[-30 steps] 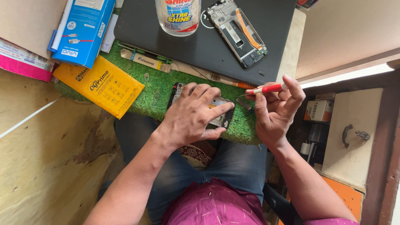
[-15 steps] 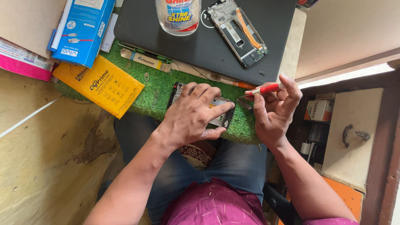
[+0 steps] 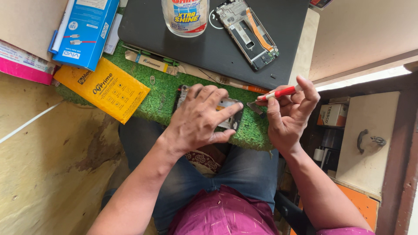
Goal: The person cleans a small electronic component with a toothbrush, then uses a screwdriver to adjust parts on a disassembled phone chassis. They apply adhesive with a small tube and reposition a ribbon cable inside the chassis.
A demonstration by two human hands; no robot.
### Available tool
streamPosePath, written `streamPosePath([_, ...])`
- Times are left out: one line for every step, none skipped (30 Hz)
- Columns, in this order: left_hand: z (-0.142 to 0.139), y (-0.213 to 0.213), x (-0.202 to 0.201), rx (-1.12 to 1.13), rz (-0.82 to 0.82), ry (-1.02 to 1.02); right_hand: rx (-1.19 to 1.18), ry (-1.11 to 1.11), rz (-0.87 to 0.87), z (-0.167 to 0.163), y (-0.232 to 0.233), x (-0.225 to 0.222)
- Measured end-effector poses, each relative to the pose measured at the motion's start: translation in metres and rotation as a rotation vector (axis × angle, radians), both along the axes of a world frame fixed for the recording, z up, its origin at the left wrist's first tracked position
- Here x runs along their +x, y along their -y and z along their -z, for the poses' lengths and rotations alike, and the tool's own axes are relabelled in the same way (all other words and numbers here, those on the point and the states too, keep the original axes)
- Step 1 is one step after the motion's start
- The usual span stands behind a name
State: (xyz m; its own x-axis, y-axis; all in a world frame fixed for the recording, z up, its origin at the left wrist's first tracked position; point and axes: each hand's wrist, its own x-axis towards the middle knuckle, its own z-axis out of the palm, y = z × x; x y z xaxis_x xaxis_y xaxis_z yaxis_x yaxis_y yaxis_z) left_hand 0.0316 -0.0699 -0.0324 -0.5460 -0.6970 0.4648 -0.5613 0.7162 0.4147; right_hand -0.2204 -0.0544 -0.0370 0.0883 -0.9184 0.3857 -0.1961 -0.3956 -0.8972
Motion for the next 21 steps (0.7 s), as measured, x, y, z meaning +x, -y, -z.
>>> streamPosePath([0.0, 0.001, 0.001, -0.012, -0.022, 0.004, -0.007, -0.033, 0.001, 0.0, 0.0, 0.0])
streamPosePath([0.001, 0.001, 0.003, -0.01, -0.045, 0.008, -0.013, -0.066, 0.001, 0.0, 0.0, 0.001])
streamPosePath([0.001, 0.001, 0.004, -0.008, -0.068, 0.014, -0.019, -0.098, 0.002, 0.0, 0.001, 0.001])
streamPosePath([0.001, 0.001, 0.005, -0.007, -0.09, 0.019, -0.023, -0.108, 0.008, -0.001, 0.001, 0.002])
streamPosePath([0.001, 0.001, 0.005, -0.008, -0.09, 0.024, -0.026, -0.118, 0.014, -0.001, 0.001, 0.002])
streamPosePath([0.002, 0.001, 0.005, -0.009, -0.089, 0.029, -0.028, -0.128, 0.02, -0.001, 0.0, 0.003])
streamPosePath([0.002, 0.001, 0.004, -0.012, -0.091, 0.033, -0.027, -0.119, 0.018, -0.001, 0.0, 0.003])
streamPosePath([0.003, 0.001, 0.004, -0.015, -0.09, 0.027, -0.025, -0.11, 0.015, -0.001, 0.0, 0.004])
streamPosePath([0.003, 0.001, 0.003, -0.018, -0.089, 0.022, -0.024, -0.1, 0.013, -0.001, 0.0, 0.003])
streamPosePath([0.003, 0.001, 0.004, -0.024, -0.087, 0.018, -0.02, -0.097, 0.009, -0.001, 0.0, 0.004])
streamPosePath([0.003, 0.001, 0.004, -0.023, -0.083, 0.022, -0.015, -0.094, 0.005, -0.001, 0.001, 0.003])
streamPosePath([0.003, 0.001, 0.004, -0.019, -0.08, 0.026, -0.006, -0.092, 0.002, -0.001, 0.0, 0.003])
streamPosePath([0.003, 0.001, 0.004, -0.014, -0.078, 0.031, -0.012, -0.073, -0.001, -0.001, 0.0, 0.002])
streamPosePath([0.003, 0.001, 0.005, -0.015, -0.078, 0.027, -0.02, -0.054, -0.004, 0.0, 0.001, 0.001])
streamPosePath([0.003, 0.001, 0.004, -0.019, -0.077, 0.022, -0.031, -0.035, -0.007, -0.001, 0.001, -0.001])
streamPosePath([0.003, 0.001, 0.004, -0.022, -0.077, 0.018, -0.032, -0.009, -0.015, -0.002, 0.002, -0.003])
streamPosePath([0.003, 0.001, 0.004, -0.019, -0.066, 0.017, -0.032, 0.017, -0.024, -0.003, 0.003, -0.006])
streamPosePath([0.003, 0.001, 0.005, -0.016, -0.056, 0.015, -0.032, 0.043, -0.034, -0.005, 0.003, -0.007])
streamPosePath([0.002, 0.001, 0.004, -0.013, -0.045, 0.014, -0.009, 0.135, -0.045, -0.009, 0.003, -0.01])
streamPosePath([0.002, 0.001, 0.004, -0.006, -0.037, 0.013, 0.013, 0.227, -0.056, -0.013, 0.003, -0.012])
streamPosePath([0.001, 0.0, 0.003, 0.001, -0.03, 0.011, 0.034, 0.279, -0.045, -0.017, 0.002, -0.013])
